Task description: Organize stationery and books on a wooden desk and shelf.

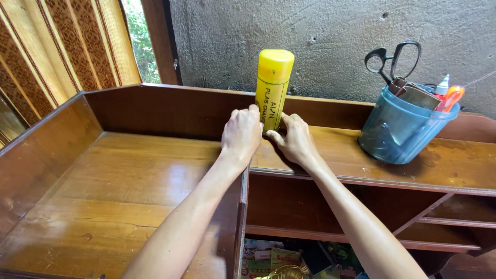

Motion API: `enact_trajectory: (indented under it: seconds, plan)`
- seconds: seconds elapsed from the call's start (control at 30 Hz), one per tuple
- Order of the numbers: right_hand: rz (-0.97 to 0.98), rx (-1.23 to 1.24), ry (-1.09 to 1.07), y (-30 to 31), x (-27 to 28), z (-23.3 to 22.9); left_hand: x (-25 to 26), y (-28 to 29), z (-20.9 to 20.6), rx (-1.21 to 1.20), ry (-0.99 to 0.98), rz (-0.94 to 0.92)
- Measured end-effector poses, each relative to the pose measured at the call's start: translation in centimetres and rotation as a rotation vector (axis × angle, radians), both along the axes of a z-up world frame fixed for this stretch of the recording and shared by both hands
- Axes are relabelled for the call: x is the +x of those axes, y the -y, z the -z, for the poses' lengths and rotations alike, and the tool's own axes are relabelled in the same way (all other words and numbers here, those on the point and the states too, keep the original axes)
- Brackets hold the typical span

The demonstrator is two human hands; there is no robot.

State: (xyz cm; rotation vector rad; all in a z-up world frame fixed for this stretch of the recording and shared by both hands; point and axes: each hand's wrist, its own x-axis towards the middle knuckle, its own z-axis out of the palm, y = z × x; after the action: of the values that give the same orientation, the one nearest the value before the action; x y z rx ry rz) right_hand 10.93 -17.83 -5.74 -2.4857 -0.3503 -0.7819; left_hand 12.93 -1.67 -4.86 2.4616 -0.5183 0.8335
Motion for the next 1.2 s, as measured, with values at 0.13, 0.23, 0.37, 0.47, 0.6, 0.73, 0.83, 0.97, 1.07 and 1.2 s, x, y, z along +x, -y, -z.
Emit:
enact_trajectory:
  seconds: [0.13, 0.23, 0.37, 0.47, 0.6, 0.73, 0.83, 0.97, 1.07, 1.2]
  plan:
    - [0.013, -0.030, -0.039, -0.1, -0.1, -0.3, 0.0, -0.2, 0.4, -0.058, 0.045, 0.012]
    - [0.026, -0.063, -0.007, 0.0, 0.1, -0.1, 0.4, -0.3, 0.6, -0.075, 0.033, -0.020]
    - [0.036, -0.071, -0.030, -0.1, 0.1, 0.0, 0.1, -0.3, 0.1, -0.081, -0.073, -0.019]
    - [0.061, -0.082, -0.046, -0.2, -0.1, -0.2, 0.0, -0.4, -0.2, -0.067, -0.109, -0.031]
    - [0.049, -0.072, -0.043, -0.2, -0.1, -0.3, 0.0, -0.2, -0.2, -0.053, -0.061, -0.047]
    - [0.048, -0.056, -0.045, -0.1, 0.0, -0.1, -0.2, -0.5, -0.5, -0.045, -0.088, -0.052]
    - [0.047, -0.073, -0.010, 0.0, 0.0, 0.3, -0.9, -1.2, -0.8, -0.115, -0.122, -0.025]
    - [0.022, -0.020, -0.015, -0.8, -1.6, -0.1, -1.4, -2.2, 0.1, -0.229, -0.305, 0.087]
    - [0.104, -0.063, -0.057, -1.4, -3.0, -0.5, -3.5, -2.8, -0.7, -0.259, -0.352, 0.112]
    - [0.145, -0.094, -0.082, -1.8, -5.2, -0.5, -5.3, -3.4, -0.5, -0.243, -0.405, 0.146]
